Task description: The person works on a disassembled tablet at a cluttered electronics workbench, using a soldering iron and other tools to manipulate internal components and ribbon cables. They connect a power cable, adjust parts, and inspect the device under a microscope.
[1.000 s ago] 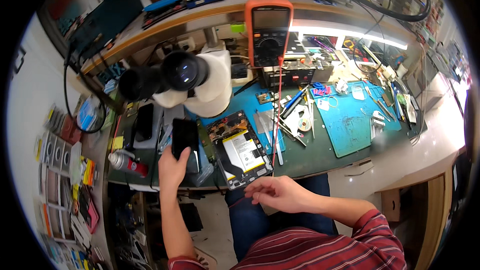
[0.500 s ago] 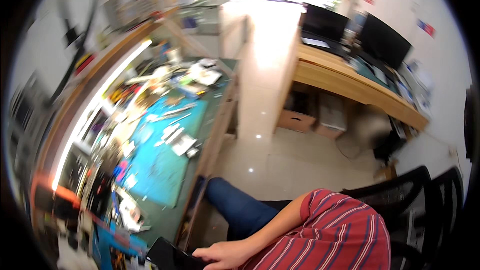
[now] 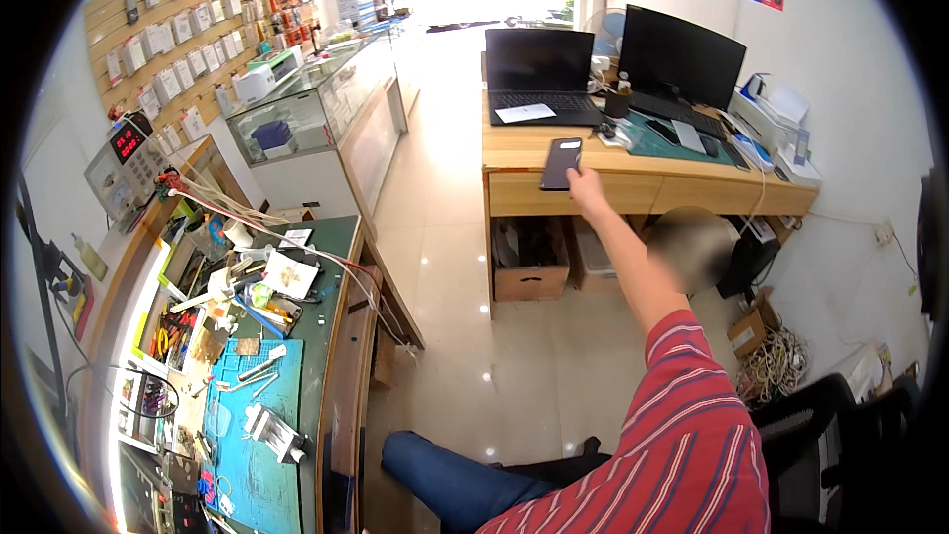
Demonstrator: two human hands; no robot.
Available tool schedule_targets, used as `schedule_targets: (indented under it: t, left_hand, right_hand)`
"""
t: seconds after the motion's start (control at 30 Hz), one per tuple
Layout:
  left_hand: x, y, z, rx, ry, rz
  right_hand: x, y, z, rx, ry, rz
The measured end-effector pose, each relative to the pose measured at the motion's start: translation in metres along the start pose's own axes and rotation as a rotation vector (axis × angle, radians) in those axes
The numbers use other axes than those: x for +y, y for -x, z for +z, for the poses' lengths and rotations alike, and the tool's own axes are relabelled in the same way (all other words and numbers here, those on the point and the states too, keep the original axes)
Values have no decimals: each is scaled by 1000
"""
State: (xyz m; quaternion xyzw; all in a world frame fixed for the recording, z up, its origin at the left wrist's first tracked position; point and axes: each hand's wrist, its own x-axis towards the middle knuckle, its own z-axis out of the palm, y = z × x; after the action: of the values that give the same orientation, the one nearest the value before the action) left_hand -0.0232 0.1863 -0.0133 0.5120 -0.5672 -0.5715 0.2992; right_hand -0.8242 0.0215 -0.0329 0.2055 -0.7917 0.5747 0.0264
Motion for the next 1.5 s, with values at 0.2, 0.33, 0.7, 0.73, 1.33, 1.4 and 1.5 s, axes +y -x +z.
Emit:
schedule_targets:
  t: [0.2, 0.33, 0.7, 0.73, 1.33, 1.4, 1.5]
  left_hand:
    - [-23, 41, -37, 447, -47, -100]
    - [-23, 69, -75, 770, -44, 10]
    - [-56, 237, -360, 1611, -780, 62]
    - [-70, 222, -405, 1459, -1126, 94]
    - [-177, 93, -553, 942, -929, -18]
    - [-173, 91, -552, 949, -910, -12]
    - [-167, 108, -550, 982, -879, -9]
  right_hand:
    - [57, -99, 62, -264, 368, 118]
    - [57, -151, 38, -190, 526, -35]
    - [-133, 259, 139, -521, -59, -666]
    - [-172, 306, 127, -615, -191, -780]
    - [-405, 927, 148, -1534, -288, -1629]
    - [-397, 931, 164, -1451, -274, -1602]
    - [-403, 937, 163, -1580, -203, -1474]
